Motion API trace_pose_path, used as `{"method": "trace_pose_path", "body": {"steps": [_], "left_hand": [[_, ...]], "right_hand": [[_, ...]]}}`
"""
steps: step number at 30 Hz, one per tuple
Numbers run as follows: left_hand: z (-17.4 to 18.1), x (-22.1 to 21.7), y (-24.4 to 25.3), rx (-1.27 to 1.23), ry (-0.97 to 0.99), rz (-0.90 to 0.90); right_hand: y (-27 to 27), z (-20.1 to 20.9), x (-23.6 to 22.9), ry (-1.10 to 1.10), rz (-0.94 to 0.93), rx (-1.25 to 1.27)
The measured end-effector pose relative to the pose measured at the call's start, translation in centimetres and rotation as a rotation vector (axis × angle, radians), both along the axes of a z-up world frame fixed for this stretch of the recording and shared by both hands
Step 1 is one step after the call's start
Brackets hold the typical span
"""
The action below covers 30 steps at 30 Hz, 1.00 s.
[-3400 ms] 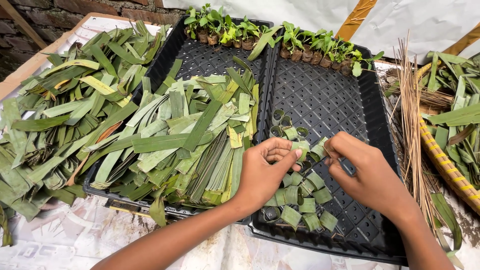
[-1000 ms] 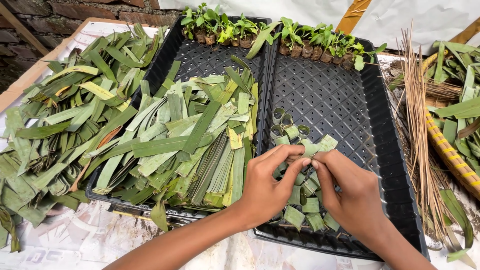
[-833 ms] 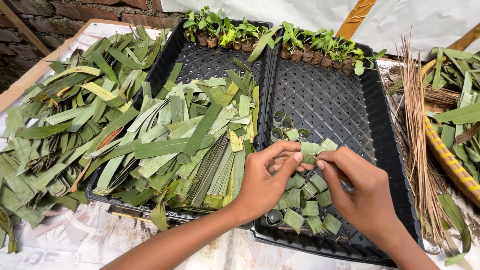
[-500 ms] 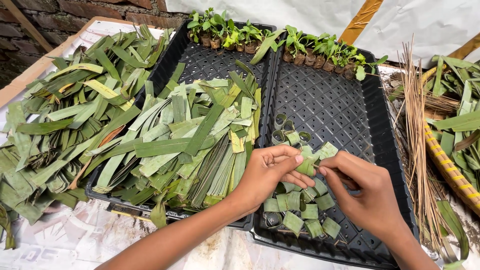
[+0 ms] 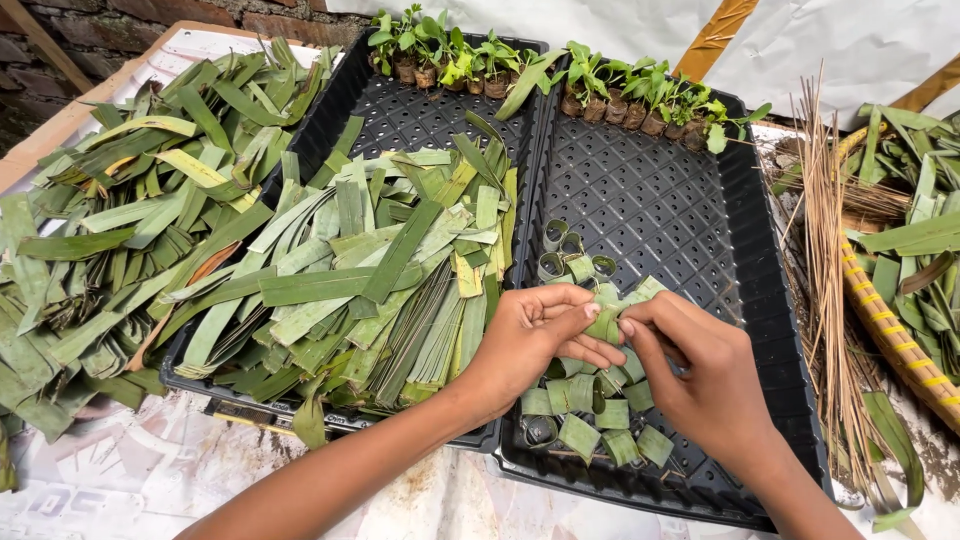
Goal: The person constructs seedling pots by folding leaf strips into cylinders and securing them with small wooden sticks.
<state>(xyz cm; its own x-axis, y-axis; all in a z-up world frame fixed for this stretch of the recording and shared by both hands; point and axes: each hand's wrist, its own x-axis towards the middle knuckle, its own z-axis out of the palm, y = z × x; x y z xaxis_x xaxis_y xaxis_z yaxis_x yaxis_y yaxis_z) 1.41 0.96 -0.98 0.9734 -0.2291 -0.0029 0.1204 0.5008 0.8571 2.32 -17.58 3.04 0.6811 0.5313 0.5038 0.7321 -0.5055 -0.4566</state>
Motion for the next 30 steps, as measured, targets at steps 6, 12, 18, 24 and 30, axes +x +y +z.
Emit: {"method": "trace_pose_path", "body": {"steps": [6,12,18,24,30], "left_hand": [[0.5,-0.6,-0.4,0.19,-0.112,0.07],[0.2,-0.9,-0.6,0.337,-0.184,0.168],[0.4,-0.4,-0.1,0.294,-0.089,0.156],[-0.6,-0.2,0.1,0.032,-0.103,0.063],[-0.5,-0.1,-0.4,-0.028,-0.155,0.092]], "right_hand": [[-0.5,-0.7,0.7,-0.029,-0.007,-0.035],[-0.3,-1.2,0.8,-0.064,0.001,-0.028],[-0.4,0.3,0.9,0.114,0.042,-0.003],[-0.5,1.1,1.0,0.213,-0.03,0.086],[-0.7,0.2,1.6,0.159,-0.026,0.14]]}}
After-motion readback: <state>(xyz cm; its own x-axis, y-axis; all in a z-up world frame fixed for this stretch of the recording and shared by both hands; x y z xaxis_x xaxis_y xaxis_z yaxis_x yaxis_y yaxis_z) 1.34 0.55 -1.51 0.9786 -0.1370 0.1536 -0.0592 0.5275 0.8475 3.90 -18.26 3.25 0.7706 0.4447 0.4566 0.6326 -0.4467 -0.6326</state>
